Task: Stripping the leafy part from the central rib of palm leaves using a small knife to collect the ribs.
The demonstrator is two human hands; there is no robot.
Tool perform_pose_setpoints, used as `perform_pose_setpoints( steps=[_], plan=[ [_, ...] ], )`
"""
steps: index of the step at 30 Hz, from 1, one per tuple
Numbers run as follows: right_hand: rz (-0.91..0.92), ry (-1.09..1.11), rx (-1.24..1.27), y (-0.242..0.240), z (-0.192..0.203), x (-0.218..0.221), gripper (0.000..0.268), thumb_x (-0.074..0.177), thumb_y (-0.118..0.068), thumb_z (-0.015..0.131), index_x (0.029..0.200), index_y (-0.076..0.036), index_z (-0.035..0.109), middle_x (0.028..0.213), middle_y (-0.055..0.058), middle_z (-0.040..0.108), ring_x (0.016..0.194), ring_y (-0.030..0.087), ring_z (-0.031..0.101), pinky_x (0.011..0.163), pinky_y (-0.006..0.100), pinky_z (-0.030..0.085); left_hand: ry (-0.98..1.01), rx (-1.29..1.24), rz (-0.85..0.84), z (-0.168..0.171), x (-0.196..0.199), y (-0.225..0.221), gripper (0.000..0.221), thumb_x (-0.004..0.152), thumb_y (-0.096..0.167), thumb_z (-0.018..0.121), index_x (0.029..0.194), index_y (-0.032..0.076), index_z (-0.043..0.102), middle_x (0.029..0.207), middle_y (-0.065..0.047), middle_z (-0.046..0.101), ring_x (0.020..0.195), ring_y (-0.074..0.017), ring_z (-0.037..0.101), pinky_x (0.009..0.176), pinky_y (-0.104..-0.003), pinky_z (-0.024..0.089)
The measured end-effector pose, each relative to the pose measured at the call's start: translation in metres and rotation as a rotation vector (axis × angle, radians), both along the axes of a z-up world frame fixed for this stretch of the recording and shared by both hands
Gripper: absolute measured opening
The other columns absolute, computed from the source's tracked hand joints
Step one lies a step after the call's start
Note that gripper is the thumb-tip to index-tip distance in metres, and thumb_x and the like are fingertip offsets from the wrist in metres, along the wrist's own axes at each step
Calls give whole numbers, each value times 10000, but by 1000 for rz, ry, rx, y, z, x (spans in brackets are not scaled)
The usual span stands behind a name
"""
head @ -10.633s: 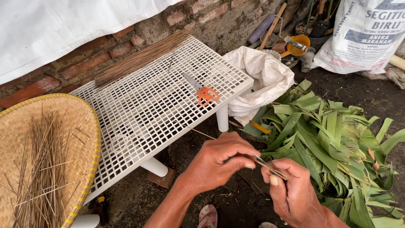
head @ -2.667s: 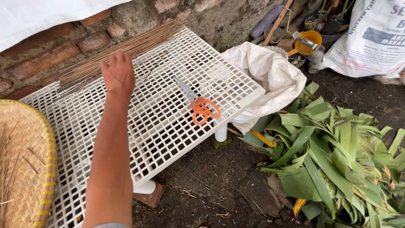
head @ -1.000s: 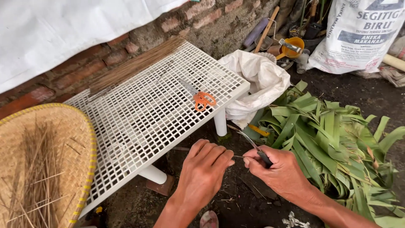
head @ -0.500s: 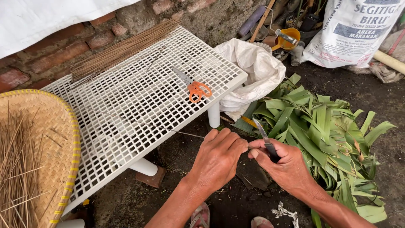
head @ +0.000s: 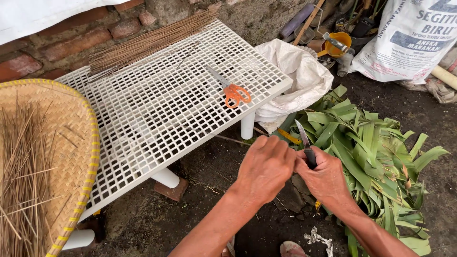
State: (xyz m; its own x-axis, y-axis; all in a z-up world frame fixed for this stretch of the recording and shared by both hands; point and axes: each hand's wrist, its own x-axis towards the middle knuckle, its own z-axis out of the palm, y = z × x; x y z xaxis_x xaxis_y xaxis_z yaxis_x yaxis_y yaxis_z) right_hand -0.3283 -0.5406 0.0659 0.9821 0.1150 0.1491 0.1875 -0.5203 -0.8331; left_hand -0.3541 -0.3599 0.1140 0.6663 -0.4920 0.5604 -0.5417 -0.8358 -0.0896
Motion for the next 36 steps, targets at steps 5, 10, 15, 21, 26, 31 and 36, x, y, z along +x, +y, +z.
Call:
perform_pose_setpoints(
  steps=[5,10,15,21,26,31,36],
  plan=[
    [34,137,359,8,-27,3,186,977,-211,703,826,-105,682,507,-14,454,406,69,362,339,240,300,74,149,154,-9,2,-5,296,660,204,824,873,184,620,816,-27,603,841,-225,542,811,-338,405],
    [174,247,416,-9,-7,-5,142,974,-90,633,868,-59,722,629,53,646,427,106,449,375,239,376,242,-88,-63,-6,3,10,197,755,-16,689,879,120,617,857,-52,621,895,-260,570,850,-384,426],
    [351,284,606,-24,-8,-14,150,1016,-143,618,937,-55,711,680,71,627,444,93,386,357,223,291,329,-426,-303,23,-3,26,242,817,-92,576,881,122,484,864,-59,568,825,-253,518,748,-361,354],
    [127,489,210,-3,26,-24,311,1011,-337,541,1165,-87,643,790,78,651,530,163,522,410,276,425,238,-615,-365,46,-12,25,186,1091,157,458,946,136,572,846,-13,588,756,-225,485,753,-358,296],
    [76,442,309,0,45,-36,349,1038,-266,414,1287,-50,526,1029,87,665,552,155,414,449,302,374,328,-619,-375,44,-15,25,188,1087,150,425,963,135,566,828,-5,550,772,-218,491,798,-368,310],
    [126,272,459,-11,37,-48,310,1059,-239,431,1240,-8,530,893,126,601,546,165,411,440,289,321,428,-678,-404,46,-18,27,111,1073,156,480,1019,120,571,924,-20,616,825,-227,538,827,-375,339],
    [157,178,538,-14,44,-60,353,1057,-269,448,1238,20,538,840,139,571,568,159,399,473,281,330,432,-713,-418,50,-21,26,218,1096,225,434,942,122,549,851,-21,572,787,-230,510,808,-370,329]
  ],
)
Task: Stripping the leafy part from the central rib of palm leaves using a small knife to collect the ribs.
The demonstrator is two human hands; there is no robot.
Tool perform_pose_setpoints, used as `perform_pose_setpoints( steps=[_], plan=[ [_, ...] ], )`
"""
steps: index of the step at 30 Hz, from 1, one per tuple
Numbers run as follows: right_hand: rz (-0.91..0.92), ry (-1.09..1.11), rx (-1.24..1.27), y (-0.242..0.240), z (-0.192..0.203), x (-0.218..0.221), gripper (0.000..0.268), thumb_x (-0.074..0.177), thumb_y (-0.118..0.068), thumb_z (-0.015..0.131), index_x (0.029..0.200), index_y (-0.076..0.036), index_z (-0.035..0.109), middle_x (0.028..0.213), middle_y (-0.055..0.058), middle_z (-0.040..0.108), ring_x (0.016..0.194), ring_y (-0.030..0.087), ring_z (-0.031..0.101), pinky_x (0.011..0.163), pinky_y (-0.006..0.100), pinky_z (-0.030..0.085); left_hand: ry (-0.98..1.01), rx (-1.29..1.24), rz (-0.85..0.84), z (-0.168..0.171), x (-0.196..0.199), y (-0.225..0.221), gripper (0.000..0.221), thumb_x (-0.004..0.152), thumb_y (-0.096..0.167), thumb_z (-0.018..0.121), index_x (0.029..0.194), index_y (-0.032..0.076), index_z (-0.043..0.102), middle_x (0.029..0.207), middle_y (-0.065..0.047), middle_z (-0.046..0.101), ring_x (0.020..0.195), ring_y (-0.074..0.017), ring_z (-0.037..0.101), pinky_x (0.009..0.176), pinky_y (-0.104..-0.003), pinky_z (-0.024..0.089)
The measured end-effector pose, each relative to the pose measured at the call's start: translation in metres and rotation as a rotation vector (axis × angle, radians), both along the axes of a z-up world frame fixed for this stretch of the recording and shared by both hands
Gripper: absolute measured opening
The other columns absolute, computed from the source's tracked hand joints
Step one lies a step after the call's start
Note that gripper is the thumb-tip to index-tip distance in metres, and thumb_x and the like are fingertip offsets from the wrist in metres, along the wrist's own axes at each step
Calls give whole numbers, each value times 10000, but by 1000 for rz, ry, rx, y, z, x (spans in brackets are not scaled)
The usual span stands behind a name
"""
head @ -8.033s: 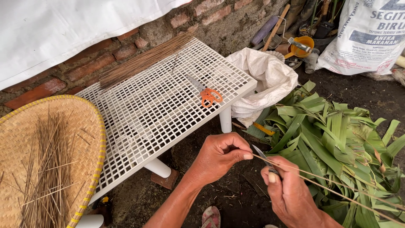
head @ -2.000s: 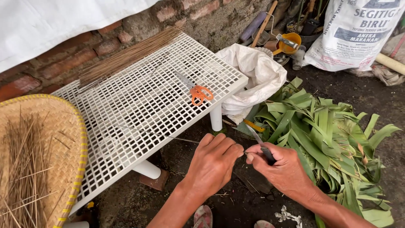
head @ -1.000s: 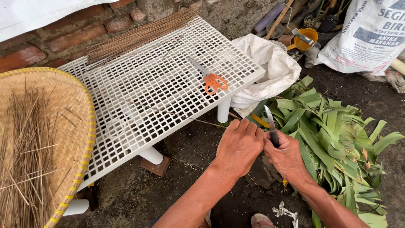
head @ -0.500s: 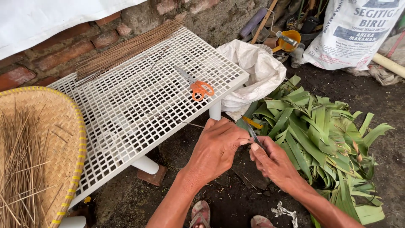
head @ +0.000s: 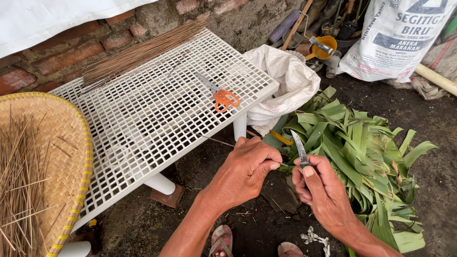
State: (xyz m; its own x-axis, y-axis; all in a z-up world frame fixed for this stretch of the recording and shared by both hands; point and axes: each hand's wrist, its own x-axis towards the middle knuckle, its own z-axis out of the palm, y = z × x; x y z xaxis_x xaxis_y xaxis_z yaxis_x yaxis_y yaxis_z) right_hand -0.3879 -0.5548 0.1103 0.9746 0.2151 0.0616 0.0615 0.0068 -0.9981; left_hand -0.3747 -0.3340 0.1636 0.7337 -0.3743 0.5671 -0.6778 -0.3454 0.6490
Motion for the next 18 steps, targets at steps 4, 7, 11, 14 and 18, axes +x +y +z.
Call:
perform_pose_setpoints(
  steps=[4,7,11,14,18],
  plan=[
    [36,-82,-11,1,1,-5,316,1054,-238,457,1227,15,537,829,138,598,557,152,405,463,276,348,-21,5,-9,0,-1,0,185,1095,202,443,968,131,556,837,-14,570,776,-230,495,787,-371,325],
    [53,-110,-9,3,1,-7,312,1055,-229,458,1231,15,541,839,135,607,570,146,407,471,273,357,-49,-6,-14,3,-2,0,178,1091,177,445,970,121,562,824,-15,568,765,-229,494,774,-363,325],
    [52,-141,-11,6,3,-7,313,1057,-221,451,1241,17,538,848,131,601,577,140,399,476,273,355,-60,4,-15,3,-4,0,192,1097,200,431,969,123,551,833,-15,574,772,-232,489,770,-367,323],
    [59,-133,6,6,3,-8,312,1054,-223,462,1245,10,544,858,136,604,584,141,404,477,268,353,-57,6,-20,3,-4,0,118,1063,127,480,966,119,547,814,-17,563,768,-236,495,761,-370,324],
    [63,-134,-23,5,4,-10,310,1036,-225,486,1235,4,546,807,145,607,554,136,402,455,264,333,-74,25,-17,0,-3,-4,105,1042,102,482,963,111,550,818,-44,554,784,-264,523,755,-376,339]
  ],
)
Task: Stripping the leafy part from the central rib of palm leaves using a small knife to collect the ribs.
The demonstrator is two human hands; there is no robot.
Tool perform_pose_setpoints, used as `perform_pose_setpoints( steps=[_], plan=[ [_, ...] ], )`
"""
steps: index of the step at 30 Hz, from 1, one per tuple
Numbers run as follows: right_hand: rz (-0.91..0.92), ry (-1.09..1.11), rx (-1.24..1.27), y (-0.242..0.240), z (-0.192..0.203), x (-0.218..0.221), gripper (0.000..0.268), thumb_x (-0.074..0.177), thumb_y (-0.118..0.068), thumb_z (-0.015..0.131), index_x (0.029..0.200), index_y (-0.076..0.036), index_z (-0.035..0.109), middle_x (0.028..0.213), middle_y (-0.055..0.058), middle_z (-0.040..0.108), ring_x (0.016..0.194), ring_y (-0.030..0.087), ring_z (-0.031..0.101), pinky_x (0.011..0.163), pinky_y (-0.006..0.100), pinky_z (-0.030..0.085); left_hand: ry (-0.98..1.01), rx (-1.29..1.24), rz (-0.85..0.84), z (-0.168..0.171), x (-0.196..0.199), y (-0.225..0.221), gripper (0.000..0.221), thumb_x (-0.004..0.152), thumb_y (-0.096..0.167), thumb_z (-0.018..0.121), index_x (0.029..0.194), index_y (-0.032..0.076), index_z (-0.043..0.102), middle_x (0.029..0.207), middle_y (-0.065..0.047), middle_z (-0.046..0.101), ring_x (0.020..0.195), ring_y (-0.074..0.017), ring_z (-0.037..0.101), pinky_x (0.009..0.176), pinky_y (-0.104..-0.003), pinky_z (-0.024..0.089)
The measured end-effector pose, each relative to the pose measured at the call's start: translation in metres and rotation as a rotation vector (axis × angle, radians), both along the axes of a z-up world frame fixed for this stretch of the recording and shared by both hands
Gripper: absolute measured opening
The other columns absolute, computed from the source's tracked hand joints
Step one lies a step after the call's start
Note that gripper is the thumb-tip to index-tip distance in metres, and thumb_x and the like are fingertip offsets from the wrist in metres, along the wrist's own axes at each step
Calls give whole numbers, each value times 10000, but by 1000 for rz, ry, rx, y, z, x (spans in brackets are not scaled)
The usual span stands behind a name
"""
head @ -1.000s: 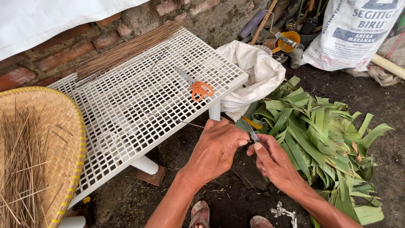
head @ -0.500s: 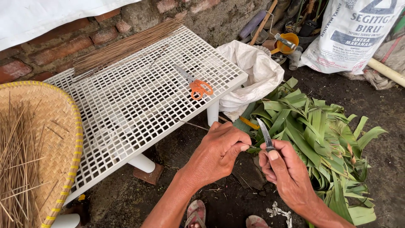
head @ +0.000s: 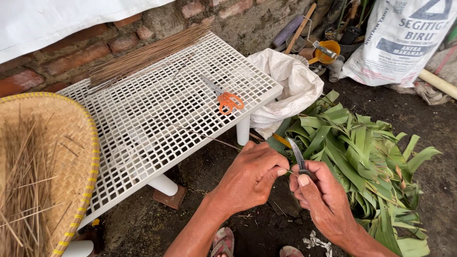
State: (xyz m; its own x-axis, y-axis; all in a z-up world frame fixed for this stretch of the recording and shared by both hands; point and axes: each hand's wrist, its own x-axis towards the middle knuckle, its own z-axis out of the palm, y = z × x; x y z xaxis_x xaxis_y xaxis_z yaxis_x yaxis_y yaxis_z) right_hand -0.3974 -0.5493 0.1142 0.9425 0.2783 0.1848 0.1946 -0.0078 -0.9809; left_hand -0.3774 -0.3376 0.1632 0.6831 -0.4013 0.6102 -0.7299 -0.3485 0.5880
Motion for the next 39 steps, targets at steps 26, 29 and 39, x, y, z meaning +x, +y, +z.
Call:
perform_pose_setpoints(
  steps=[26,29,39],
  plan=[
    [-21,-51,-18,-5,-3,-8,330,1062,-283,424,1183,-5,555,817,104,603,575,145,419,465,274,364,77,-74,-41,2,-2,-9,121,1051,156,530,979,128,623,845,1,589,775,-202,523,787,-340,339],
    [-63,-116,-105,-6,-8,-11,317,1058,-290,420,1173,-17,534,829,95,616,568,129,414,430,252,358,66,-74,-44,4,-2,-9,189,1076,224,498,961,117,603,831,-10,567,768,-211,505,780,-343,338],
    [-69,-162,-177,-5,-9,-13,372,1051,-310,397,1261,-18,492,857,94,654,567,131,446,462,270,380,50,-77,-30,5,-3,-11,76,993,64,569,942,108,603,803,-14,551,749,-219,512,763,-348,350]
  ],
)
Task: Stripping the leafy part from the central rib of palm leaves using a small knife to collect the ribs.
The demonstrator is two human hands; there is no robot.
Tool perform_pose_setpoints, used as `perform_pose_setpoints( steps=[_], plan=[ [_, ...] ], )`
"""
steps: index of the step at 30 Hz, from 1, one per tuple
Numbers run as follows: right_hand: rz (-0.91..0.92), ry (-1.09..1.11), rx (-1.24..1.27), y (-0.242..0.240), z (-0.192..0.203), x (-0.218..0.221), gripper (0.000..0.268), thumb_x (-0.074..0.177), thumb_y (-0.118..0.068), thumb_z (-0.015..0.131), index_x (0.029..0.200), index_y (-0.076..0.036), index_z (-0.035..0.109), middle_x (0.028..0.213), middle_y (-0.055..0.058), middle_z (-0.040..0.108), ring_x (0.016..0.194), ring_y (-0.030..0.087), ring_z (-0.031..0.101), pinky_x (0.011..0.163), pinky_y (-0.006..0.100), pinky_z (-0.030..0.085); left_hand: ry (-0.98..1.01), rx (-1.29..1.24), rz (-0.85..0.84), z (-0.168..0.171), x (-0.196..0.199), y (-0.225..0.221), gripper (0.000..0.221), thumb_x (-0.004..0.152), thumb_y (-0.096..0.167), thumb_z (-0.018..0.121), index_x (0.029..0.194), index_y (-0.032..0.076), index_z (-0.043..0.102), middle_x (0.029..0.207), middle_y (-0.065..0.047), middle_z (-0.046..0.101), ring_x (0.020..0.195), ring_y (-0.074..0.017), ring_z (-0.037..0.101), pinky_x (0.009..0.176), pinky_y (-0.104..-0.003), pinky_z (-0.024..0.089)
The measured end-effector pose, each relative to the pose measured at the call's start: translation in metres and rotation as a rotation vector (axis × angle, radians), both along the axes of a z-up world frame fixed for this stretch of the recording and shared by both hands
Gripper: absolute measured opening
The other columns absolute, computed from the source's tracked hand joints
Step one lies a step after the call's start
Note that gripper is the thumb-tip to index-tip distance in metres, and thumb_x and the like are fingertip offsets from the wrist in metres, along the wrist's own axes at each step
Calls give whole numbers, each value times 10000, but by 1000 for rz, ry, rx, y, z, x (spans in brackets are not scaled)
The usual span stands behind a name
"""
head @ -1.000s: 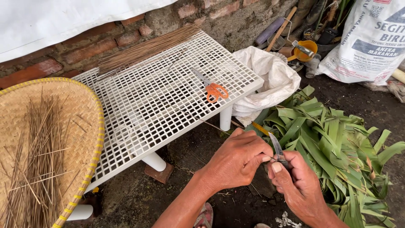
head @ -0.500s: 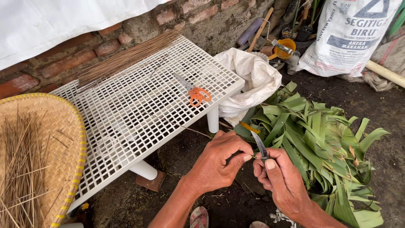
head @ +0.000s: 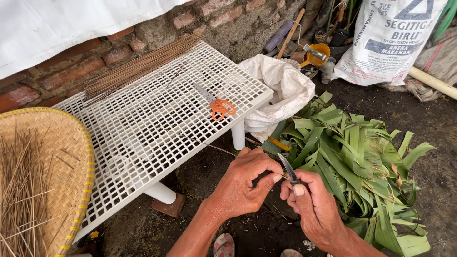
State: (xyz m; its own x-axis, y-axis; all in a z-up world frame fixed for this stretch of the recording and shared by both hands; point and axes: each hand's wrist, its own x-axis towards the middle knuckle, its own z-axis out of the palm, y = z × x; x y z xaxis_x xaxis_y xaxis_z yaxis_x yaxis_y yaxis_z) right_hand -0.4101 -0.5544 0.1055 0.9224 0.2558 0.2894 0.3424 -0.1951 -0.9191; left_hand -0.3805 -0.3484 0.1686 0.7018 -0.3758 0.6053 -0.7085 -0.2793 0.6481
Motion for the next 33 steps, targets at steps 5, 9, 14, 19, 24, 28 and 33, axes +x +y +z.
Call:
perform_pose_setpoints(
  steps=[5,9,14,19,24,28,33],
  plan=[
    [-9,-5,13,3,0,0,366,1054,-313,393,1247,-17,489,869,88,654,583,130,481,485,269,416,12,-9,5,-1,0,0,85,1010,100,576,938,115,617,817,0,596,752,-200,535,773,-342,360],
    [-6,0,41,5,0,0,378,1053,-326,397,1243,-11,486,870,102,645,577,134,439,475,281,378,20,-12,2,0,-1,0,83,1007,86,580,947,121,624,829,0,614,760,-207,531,773,-348,352],
    [4,-46,44,5,-3,-1,367,1056,-321,404,1253,-20,477,865,94,644,568,120,433,468,265,381,5,-22,2,2,-1,0,70,994,65,603,950,115,624,840,5,641,762,-204,554,784,-348,373],
    [4,-120,20,5,-2,0,362,1064,-334,386,1221,-19,470,871,76,641,588,109,456,496,248,427,11,-24,4,1,-1,-1,59,999,76,605,963,116,628,870,-2,659,806,-208,591,809,-355,389],
    [4,-169,2,4,-3,0,346,1071,-322,375,1229,-25,456,867,81,641,605,120,468,528,250,450,30,-38,-2,1,-2,-3,60,997,80,613,964,127,630,876,3,665,823,-198,602,827,-355,388],
    [-2,-164,-4,3,-1,-1,369,1068,-355,371,1209,-27,464,855,65,633,599,111,464,518,245,441,17,-31,-7,3,-3,-4,67,997,70,612,968,130,622,883,7,667,819,-198,598,823,-352,387],
    [11,-187,8,4,5,-2,356,1072,-332,376,1211,-18,465,853,71,624,590,111,455,517,243,432,8,-34,0,3,-3,-5,65,995,73,613,967,129,630,882,5,671,817,-203,598,819,-355,387]
  ],
)
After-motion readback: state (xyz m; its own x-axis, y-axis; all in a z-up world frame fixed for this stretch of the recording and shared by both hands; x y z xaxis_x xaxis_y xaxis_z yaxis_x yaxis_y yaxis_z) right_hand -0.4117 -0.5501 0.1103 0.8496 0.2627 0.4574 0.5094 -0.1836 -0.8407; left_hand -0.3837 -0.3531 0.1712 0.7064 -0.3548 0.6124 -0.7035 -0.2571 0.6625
